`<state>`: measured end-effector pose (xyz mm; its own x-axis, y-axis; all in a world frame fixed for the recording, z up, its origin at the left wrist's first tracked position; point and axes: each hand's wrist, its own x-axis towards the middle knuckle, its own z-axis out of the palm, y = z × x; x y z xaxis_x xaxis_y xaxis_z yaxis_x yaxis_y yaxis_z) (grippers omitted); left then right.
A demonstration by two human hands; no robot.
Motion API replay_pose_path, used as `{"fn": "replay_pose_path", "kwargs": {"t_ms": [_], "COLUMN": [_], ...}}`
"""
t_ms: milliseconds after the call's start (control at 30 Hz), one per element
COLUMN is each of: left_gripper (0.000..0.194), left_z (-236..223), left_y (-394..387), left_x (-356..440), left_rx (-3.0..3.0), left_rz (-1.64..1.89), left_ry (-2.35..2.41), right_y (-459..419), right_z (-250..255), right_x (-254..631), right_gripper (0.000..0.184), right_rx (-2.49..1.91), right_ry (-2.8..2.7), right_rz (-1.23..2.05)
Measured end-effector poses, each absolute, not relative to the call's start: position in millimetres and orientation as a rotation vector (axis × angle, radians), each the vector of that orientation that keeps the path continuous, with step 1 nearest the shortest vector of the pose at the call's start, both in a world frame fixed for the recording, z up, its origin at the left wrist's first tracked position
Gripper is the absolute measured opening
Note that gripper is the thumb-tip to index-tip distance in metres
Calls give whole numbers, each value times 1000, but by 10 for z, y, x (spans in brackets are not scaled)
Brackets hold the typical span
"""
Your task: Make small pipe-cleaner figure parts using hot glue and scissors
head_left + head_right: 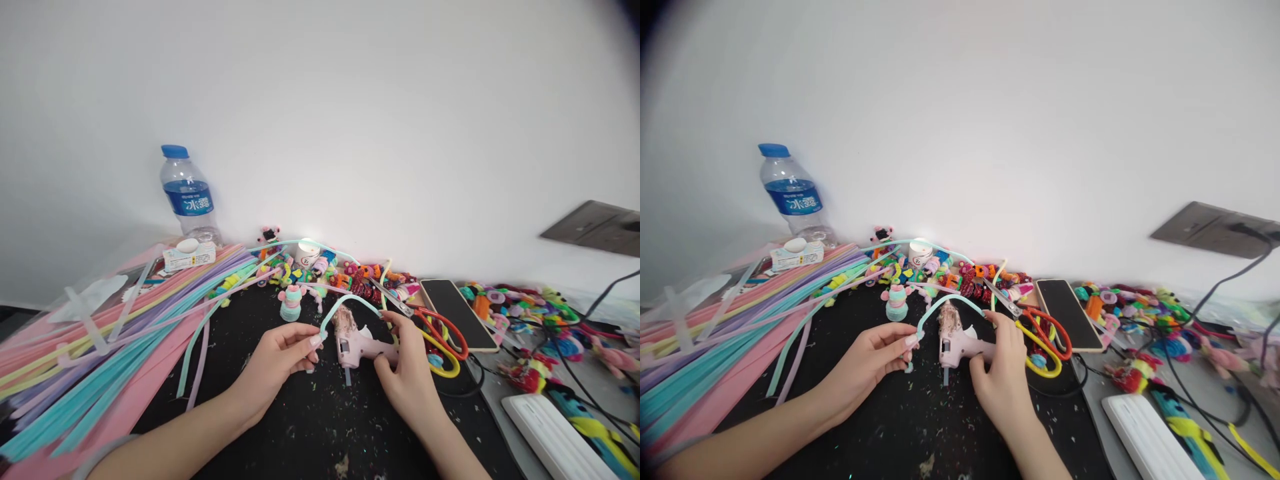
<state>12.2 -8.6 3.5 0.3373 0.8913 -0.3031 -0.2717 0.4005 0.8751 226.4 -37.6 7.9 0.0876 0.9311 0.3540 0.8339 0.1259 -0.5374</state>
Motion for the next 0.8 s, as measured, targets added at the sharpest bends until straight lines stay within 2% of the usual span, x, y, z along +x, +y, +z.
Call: {"fn": "replay_pose_path", "kwargs": {"t_ms": [167,467,633,800], "left_gripper": [22,23,23,22], "left_z": [-6,62,78,66], "left_y": [-85,-69,-46,-51], "left_x": [113,115,102,90], "left_rx": [772,837,890,908], "left_rz": [882,894,949,960], "left_ry": [932,996,1037,1038], "right_y": [-427,-422,-410,-419], "right_z": [130,72,85,140], "right_x": [2206,2175,2228,2273], "right_gripper": [45,52,33,17], "right_rx": [-1774,-1890,-1898,-1707], "right_ry": [-1977,-2058,-1964,-1961], "right_rz": [96,124,146,170]}}
